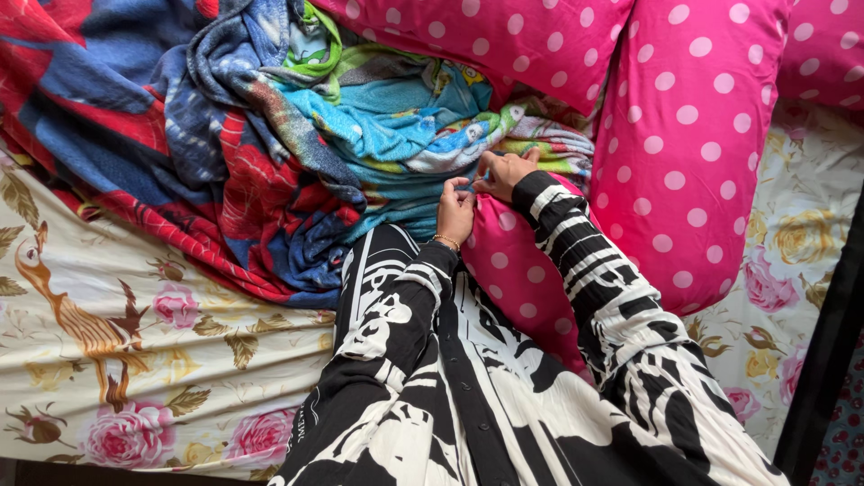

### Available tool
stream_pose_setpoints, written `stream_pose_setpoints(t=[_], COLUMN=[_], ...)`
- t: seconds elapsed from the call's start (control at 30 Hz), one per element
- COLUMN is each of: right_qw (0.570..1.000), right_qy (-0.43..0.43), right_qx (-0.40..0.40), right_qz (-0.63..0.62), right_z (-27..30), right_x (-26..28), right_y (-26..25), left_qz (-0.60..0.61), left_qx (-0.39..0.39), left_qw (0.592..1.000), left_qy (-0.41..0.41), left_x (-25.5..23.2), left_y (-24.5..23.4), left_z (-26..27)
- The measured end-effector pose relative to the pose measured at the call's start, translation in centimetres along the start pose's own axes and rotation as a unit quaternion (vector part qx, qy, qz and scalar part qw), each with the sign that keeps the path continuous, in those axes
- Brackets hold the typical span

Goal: The person inserts a pink polka-dotted pillowcase over a cylindrical pillow, smooths the fabric, and ties the drawstring to close the opening. The person then lifts and repositions the finished pillow on the bed.

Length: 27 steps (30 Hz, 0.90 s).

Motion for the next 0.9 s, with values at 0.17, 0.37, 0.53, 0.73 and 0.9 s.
stream_pose_setpoints(t=[0.17, 0.37, 0.53, 0.73, 0.9], right_qw=[0.995, 0.997, 0.989, 0.967, 0.983], right_qy=[0.019, 0.031, -0.049, -0.113, 0.082], right_qx=[0.097, 0.075, 0.090, 0.155, 0.154], right_qz=[-0.007, 0.001, -0.110, -0.165, -0.050], right_z=[-2.9, -1.1, -0.1, -1.3, -0.8], right_x=[-2.5, -1.5, -1.5, -2.6, -2.1], right_y=[3.5, 0.5, -0.6, 1.5, 1.3], left_qz=[0.011, -0.035, 0.017, 0.001, -0.036], left_qx=[0.020, -0.003, -0.008, 0.018, 0.056], left_qw=[1.000, 0.999, 1.000, 1.000, 0.998], left_qy=[0.014, 0.016, -0.011, 0.010, 0.006], left_x=[-0.9, -1.9, 0.7, 0.5, 0.5], left_y=[0.9, 0.8, 0.5, 1.1, 1.5], left_z=[0.0, -0.4, -0.9, -1.4, -1.9])
Point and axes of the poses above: each hand's wrist, its own z-axis away from the middle knuckle, its own y-axis out of the palm, x = y × z, the point moved 10 cm from there along -z, towards the middle knuckle, and after that the axes turned 13 degrees about x, right-handed, at the moved point
